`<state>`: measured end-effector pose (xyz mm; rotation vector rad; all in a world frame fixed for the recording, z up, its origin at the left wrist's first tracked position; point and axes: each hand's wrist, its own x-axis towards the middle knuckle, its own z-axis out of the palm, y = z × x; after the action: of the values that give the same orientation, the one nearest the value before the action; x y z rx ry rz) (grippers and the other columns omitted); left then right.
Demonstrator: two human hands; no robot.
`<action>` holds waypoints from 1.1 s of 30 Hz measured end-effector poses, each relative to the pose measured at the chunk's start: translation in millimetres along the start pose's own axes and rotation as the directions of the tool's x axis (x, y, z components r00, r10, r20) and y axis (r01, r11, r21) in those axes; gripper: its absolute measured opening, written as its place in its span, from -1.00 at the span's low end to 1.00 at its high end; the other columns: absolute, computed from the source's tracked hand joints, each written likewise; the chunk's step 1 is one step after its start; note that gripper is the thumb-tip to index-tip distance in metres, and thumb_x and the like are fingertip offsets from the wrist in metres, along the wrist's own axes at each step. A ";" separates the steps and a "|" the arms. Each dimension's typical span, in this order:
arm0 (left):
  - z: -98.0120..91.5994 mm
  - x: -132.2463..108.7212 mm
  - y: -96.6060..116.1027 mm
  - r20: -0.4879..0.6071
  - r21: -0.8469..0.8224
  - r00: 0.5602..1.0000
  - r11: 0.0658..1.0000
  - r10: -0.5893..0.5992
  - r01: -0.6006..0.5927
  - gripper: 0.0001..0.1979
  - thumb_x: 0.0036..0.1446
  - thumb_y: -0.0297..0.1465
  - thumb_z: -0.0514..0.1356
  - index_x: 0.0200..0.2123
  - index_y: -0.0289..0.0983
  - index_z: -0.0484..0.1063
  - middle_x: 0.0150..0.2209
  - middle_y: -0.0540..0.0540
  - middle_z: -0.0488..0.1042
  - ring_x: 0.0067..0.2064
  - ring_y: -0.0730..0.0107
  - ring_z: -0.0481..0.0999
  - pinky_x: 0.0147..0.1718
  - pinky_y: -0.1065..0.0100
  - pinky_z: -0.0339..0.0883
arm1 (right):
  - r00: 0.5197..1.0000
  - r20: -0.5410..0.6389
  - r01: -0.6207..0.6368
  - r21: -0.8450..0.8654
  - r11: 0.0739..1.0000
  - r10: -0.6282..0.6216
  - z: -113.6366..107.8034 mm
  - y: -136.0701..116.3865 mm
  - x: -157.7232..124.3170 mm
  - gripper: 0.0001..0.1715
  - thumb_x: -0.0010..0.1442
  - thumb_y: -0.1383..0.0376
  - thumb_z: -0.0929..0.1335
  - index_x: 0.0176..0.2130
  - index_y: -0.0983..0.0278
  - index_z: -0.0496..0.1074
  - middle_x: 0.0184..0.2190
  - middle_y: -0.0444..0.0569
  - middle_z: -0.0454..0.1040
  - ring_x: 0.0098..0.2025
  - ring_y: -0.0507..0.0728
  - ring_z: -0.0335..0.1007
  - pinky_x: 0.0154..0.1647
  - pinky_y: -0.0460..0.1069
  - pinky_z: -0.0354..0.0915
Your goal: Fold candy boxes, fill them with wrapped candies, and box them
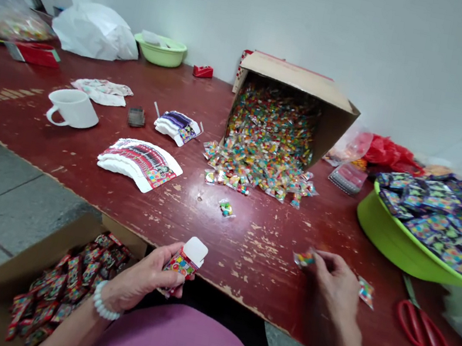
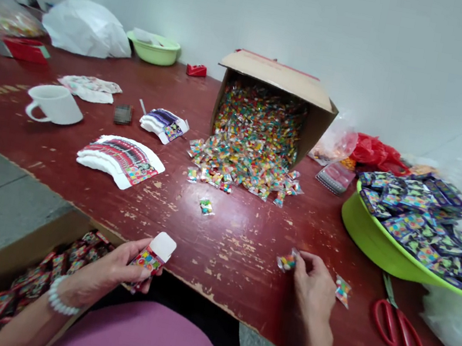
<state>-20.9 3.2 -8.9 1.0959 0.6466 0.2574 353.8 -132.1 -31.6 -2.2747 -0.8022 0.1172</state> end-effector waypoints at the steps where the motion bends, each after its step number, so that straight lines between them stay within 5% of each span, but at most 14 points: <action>1: -1.5 1.0 -0.4 -0.005 -0.004 1.000 1.000 0.002 -0.002 -0.74 0.08 -0.38 0.26 -0.15 -0.29 0.38 -0.31 -0.02 0.41 -0.41 0.50 0.44 -0.42 0.46 0.23 | 0.999 -0.053 0.004 -0.132 0.991 -0.011 -7.1 7.7 5.2 -0.55 0.10 0.00 0.33 -0.22 0.28 0.55 -0.33 0.17 0.55 -0.27 0.34 0.42 -0.24 0.16 0.27; 3: -4.1 3.5 -1.5 -0.019 -0.024 1.000 1.000 0.003 -0.004 -0.72 0.08 -0.34 0.27 -0.14 -0.29 0.39 -0.29 -0.03 0.43 -0.41 0.48 0.45 -0.41 0.45 0.24 | 0.981 -0.167 0.041 -0.317 0.947 -0.099 -10.1 6.2 8.5 -0.51 0.12 0.03 0.29 -0.15 0.31 0.54 -0.24 0.25 0.52 -0.19 0.39 0.39 -0.20 0.21 0.25; 5: -5.9 6.0 -2.8 -0.033 -0.052 0.999 0.999 0.003 -0.004 -0.66 0.07 -0.31 0.29 -0.09 -0.27 0.38 -0.26 -0.06 0.45 -0.40 0.45 0.48 -0.40 0.43 0.26 | 0.962 -0.172 0.151 -0.307 0.940 -0.211 5.6 -17.4 3.7 -0.52 0.16 0.06 0.26 -0.13 0.32 0.52 -0.19 0.26 0.51 -0.14 0.38 0.39 -0.14 0.20 0.25; 9: -9.0 5.7 -4.1 -0.070 -0.091 0.997 0.996 -0.013 0.007 -0.55 0.06 -0.29 0.31 0.00 -0.25 0.33 -0.23 -0.08 0.47 -0.38 0.43 0.51 -0.40 0.43 0.27 | 0.911 0.212 0.347 0.072 0.935 -0.355 77.6 -95.5 -9.9 -0.61 0.25 0.09 0.26 -0.17 0.29 0.51 -0.22 0.13 0.52 -0.25 0.21 0.45 -0.19 0.05 0.32; 14: -15.1 -3.6 -0.1 -0.159 -0.123 0.987 0.992 0.007 -0.027 -0.54 0.06 -0.27 0.32 0.02 -0.24 0.34 -0.21 -0.11 0.50 -0.37 0.41 0.53 -0.40 0.44 0.27 | 0.875 0.285 0.385 0.078 0.919 -0.391 147.6 -152.1 -11.4 -0.74 0.19 0.13 0.35 -0.25 0.26 0.50 -0.25 0.10 0.47 -0.22 0.23 0.42 -0.22 0.04 0.27; 23: -8.4 1.8 4.0 -0.230 -0.141 0.972 0.987 0.047 -0.081 -0.56 0.04 -0.30 0.32 -0.02 -0.28 0.34 -0.30 -0.07 0.49 -0.49 0.56 0.39 -0.49 0.49 0.25 | 0.786 0.353 0.443 0.253 0.860 -0.508 135.8 -145.9 -27.8 -0.74 0.29 0.16 0.24 -0.31 0.24 0.42 -0.49 -0.10 0.46 -0.43 0.12 0.38 -0.35 -0.03 0.25; 29: 4.0 20.6 0.8 -0.308 -0.024 0.948 0.996 0.076 -0.088 -0.62 0.07 -0.25 0.30 -0.10 -0.27 0.31 -0.26 -0.06 0.46 -0.46 0.55 0.43 -0.50 0.48 0.33 | 0.767 0.284 0.509 0.278 0.815 -0.576 140.1 -147.8 -48.3 -0.72 0.29 0.23 0.21 -0.14 0.27 0.44 -0.20 0.12 0.47 -0.17 0.24 0.39 -0.10 0.09 0.29; 33: 9.6 34.1 3.9 -0.297 -0.076 0.955 0.996 0.019 -0.044 -0.55 0.04 -0.21 0.31 -0.05 -0.23 0.29 -0.19 -0.10 0.46 -0.33 0.36 0.56 -0.56 0.47 0.38 | 0.674 0.362 0.563 0.313 0.765 -0.644 143.6 -147.4 -62.2 -0.67 0.29 0.34 0.19 -0.03 0.25 0.42 -0.12 0.10 0.47 -0.08 0.22 0.38 -0.04 0.08 0.29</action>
<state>12.3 14.8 -14.8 0.9975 0.8785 0.4783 184.9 -0.6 -50.7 -1.7072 -1.6942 0.3997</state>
